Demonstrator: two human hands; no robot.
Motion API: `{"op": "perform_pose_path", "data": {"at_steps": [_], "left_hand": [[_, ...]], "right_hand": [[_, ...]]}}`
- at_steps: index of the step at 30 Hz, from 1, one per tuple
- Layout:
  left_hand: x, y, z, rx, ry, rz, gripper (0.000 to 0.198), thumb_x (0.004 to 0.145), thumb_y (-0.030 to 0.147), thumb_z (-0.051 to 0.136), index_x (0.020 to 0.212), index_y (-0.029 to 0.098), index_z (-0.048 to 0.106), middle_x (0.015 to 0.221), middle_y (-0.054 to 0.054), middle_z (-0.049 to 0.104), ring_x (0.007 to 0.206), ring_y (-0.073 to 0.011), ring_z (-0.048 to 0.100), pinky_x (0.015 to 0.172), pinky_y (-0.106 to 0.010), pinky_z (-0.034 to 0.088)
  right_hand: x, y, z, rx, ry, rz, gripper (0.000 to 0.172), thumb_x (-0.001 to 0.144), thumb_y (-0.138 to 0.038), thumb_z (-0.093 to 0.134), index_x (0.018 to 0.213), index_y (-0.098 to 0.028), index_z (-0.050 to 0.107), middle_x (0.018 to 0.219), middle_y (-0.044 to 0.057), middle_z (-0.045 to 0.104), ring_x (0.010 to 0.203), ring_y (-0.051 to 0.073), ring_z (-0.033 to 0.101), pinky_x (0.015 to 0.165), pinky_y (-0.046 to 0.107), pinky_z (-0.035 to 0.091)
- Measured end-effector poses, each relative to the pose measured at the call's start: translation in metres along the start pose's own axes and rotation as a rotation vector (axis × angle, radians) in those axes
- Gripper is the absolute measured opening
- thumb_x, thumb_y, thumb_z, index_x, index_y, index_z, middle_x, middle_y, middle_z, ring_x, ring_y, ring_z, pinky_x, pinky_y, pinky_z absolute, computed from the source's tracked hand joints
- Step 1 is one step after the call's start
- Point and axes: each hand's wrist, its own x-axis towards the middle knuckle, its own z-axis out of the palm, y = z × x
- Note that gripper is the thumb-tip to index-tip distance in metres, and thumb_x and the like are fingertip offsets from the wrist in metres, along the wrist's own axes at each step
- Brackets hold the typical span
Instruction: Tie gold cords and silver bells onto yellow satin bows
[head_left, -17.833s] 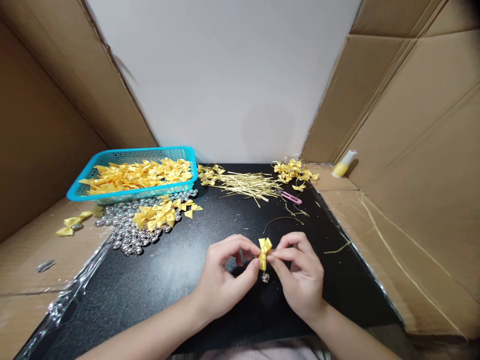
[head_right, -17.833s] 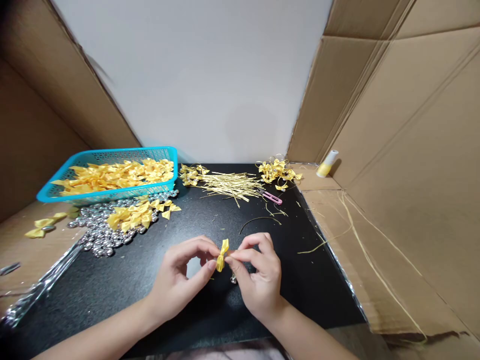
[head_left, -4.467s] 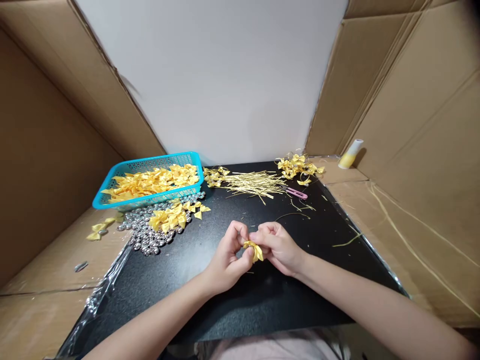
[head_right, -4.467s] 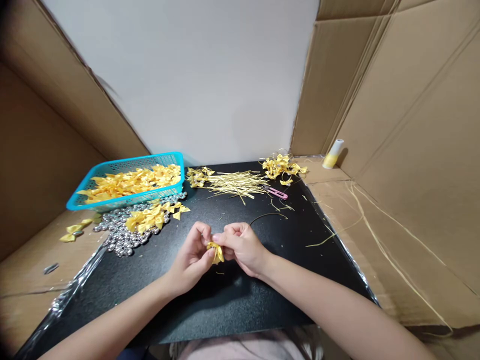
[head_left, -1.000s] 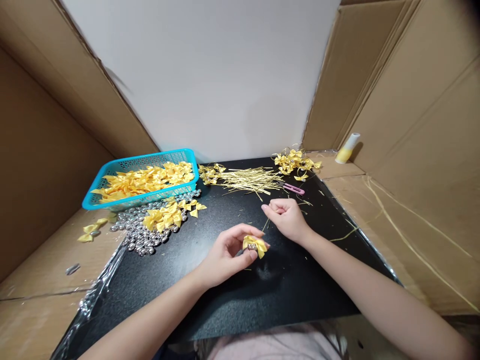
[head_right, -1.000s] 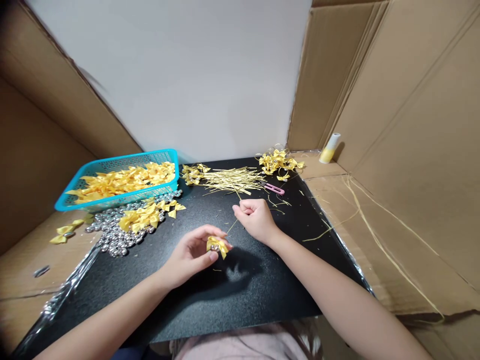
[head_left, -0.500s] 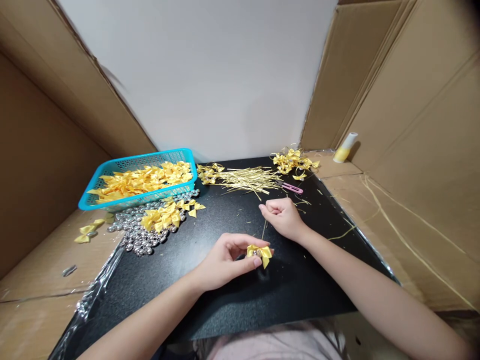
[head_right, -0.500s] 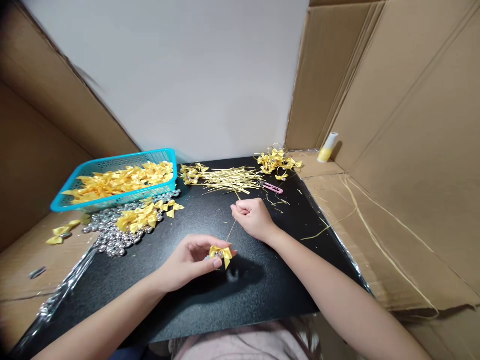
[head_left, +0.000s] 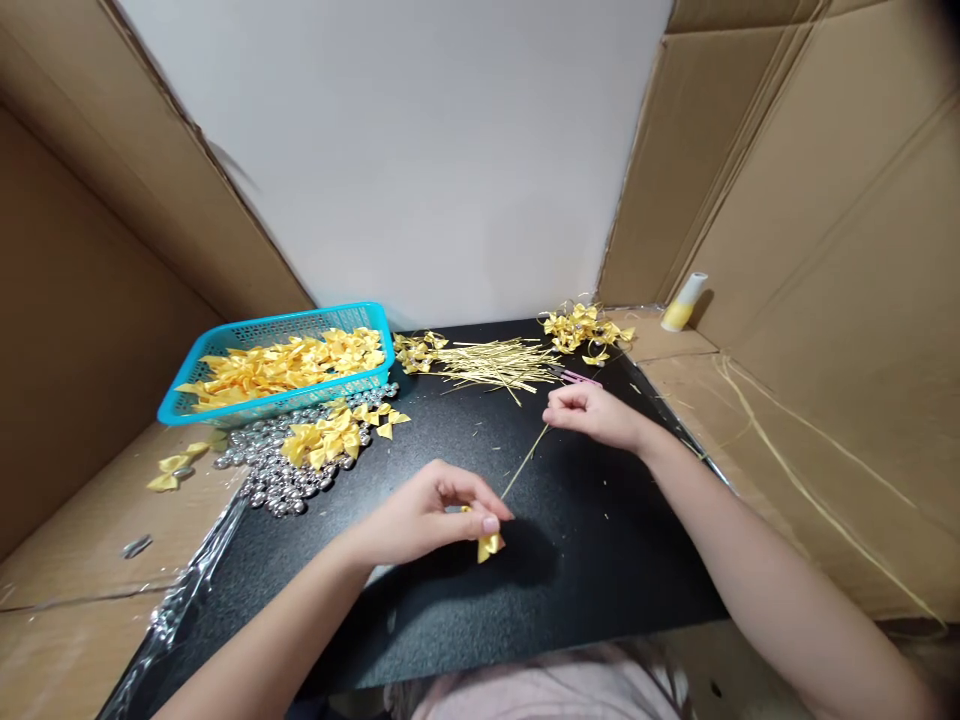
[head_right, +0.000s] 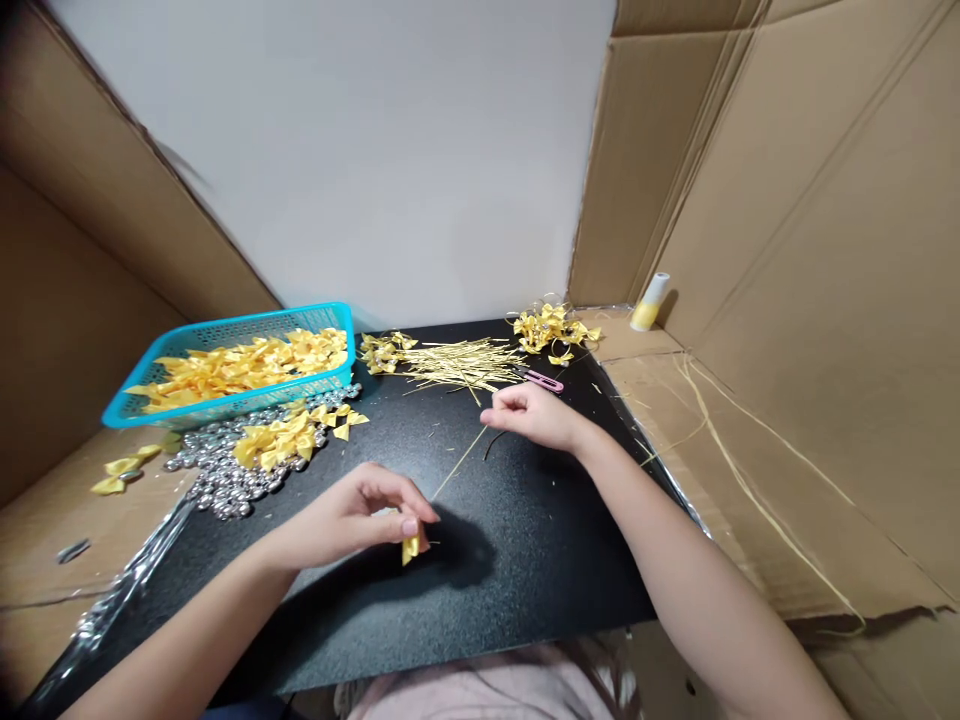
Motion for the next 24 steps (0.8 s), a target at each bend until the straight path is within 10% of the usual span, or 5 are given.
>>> {"op": "perform_pose_path", "data": {"at_steps": [12,19,24], "left_hand": [[-0.019,0.012,-0.018,0.074,0.089,-0.013,0.019,0.079,0.021,0.072,0.098,0.016,0.072,0.093,-0.008,0.078,0.079,-0.0161,0.072,0.074,-0.026,0.055],[-0.018,0.009,-0.005,0.429,0.167,0.139,0.021,0.078,0.029,0.075,0.094,0.017,0.069,0.088,-0.005,0.077,0.08,-0.0177,0.07,0.075,-0.027,0.053],[-0.014,-0.011,0.008,0.823,0.324,0.346,0.004,0.085,0.022,0.063,0.082,0.02,0.063,0.086,-0.006,0.074,0.08,-0.0182,0.067,0.069,-0.027,0.051]], "right_hand": [[-0.028,-0.011,-0.083,-0.069,0.106,0.13,0.037,0.076,-0.052,0.07,0.068,-0.017,0.065,0.062,-0.001,0.054,0.056,0.011,0.044,0.052,0.025,0.032],[-0.034,-0.012,-0.083,0.177,0.434,0.126,0.028,0.058,-0.044,0.085,0.064,-0.021,0.072,0.061,0.001,0.065,0.06,0.013,0.059,0.062,0.03,0.049],[-0.034,-0.028,-0.069,0.481,0.435,0.171,0.019,0.063,-0.037,0.083,0.072,-0.023,0.074,0.086,0.004,0.075,0.085,0.02,0.071,0.079,0.034,0.056]]}}
